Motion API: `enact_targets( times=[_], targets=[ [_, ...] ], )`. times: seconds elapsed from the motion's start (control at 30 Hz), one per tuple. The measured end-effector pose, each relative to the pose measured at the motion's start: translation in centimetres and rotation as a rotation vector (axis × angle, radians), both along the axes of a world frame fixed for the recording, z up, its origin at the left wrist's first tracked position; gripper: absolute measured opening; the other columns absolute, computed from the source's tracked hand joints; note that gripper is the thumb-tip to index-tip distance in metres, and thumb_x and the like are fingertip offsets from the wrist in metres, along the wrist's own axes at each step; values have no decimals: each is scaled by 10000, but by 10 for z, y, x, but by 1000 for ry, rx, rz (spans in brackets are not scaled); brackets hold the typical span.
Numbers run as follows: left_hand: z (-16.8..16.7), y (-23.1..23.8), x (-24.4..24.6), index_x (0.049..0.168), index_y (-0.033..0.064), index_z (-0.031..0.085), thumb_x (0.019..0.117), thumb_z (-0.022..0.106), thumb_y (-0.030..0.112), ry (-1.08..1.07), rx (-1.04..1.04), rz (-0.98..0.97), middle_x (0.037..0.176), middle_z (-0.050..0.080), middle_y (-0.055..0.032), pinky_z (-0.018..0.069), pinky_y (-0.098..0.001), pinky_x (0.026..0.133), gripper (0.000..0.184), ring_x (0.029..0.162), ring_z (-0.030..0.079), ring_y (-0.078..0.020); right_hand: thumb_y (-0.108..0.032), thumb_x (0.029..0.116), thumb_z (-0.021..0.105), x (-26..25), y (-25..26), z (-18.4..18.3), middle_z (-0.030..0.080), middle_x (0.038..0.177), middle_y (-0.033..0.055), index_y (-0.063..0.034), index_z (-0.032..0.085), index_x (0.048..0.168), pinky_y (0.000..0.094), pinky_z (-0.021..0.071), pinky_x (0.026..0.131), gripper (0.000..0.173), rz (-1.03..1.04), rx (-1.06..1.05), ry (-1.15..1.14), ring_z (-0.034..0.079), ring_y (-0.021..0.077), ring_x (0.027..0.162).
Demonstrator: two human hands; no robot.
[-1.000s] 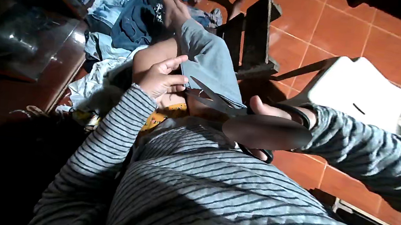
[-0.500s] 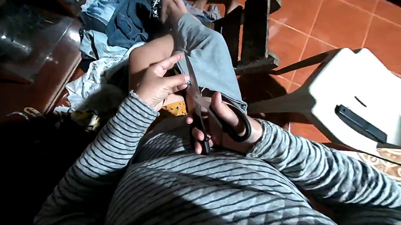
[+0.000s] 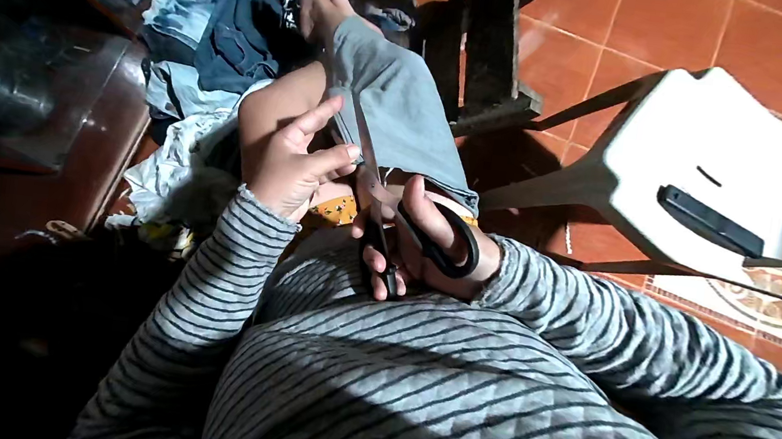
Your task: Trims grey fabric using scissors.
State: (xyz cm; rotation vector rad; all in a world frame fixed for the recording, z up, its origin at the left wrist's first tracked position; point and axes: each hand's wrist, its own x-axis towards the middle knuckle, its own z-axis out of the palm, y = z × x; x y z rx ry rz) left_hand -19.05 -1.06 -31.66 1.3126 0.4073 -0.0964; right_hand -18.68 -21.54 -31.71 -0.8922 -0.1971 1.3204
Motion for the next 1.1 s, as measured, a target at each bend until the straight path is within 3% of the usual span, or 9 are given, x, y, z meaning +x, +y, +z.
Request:
enact_targets(
  times=[0.17, 0.4, 0.63, 0.8, 0.97, 1.1],
  targets=[
    [-1, -5, -2, 1504, 56, 464, 862, 667, -146, -20, -2, 25, 1483, 495, -107, 611, -244, 732, 703, 818, 696, -101, -814, 890, 435, -5, 2, 1, 671, 757, -1, -101, 534, 1130, 220, 573, 543, 758, -29, -47, -8, 683, 111, 613],
    [-1, -9, -6, 1527, 92, 450, 863, 672, -145, -16, 11, 39, 1502, 479, -102, 616, -249, 732, 739, 790, 699, -110, -512, 1064, 381, -11, 1, 8, 618, 660, -11, -55, 567, 1058, 227, 576, 511, 493, -130, -141, -52, 641, 93, 526],
    [2, -13, -10, 1543, 80, 412, 854, 678, -151, -44, 24, 37, 1481, 503, -111, 627, -259, 721, 774, 788, 709, -108, -771, 932, 420, -5, 4, -7, 653, 749, 15, -97, 525, 1135, 215, 562, 499, 712, -69, -34, -9, 661, 106, 568],
    [2, -13, -12, 1568, 73, 373, 847, 685, -155, -20, 22, 41, 1555, 412, -136, 632, -279, 713, 819, 807, 711, -135, -635, 1013, 416, -7, 7, -1, 632, 707, -4, -86, 539, 1112, 202, 553, 492, 571, -104, -114, -48, 633, 85, 531],
    [-2, -16, -13, 1571, 60, 353, 848, 674, -160, -36, 17, 56, 1530, 436, -133, 624, -261, 734, 821, 796, 704, -115, -492, 1077, 358, -9, 9, 3, 616, 671, 4, -65, 552, 1097, 204, 548, 477, 470, -147, -171, -55, 618, 82, 503],
    [-4, -20, -22, 1571, 94, 372, 848, 677, -151, -66, 34, 15, 1372, 595, -95, 616, -249, 723, 822, 748, 699, -100, -725, 985, 341, -5, 10, -10, 651, 785, 22, -103, 514, 1145, 212, 548, 523, 665, -128, -41, -24, 658, 111, 607]
  ],
)
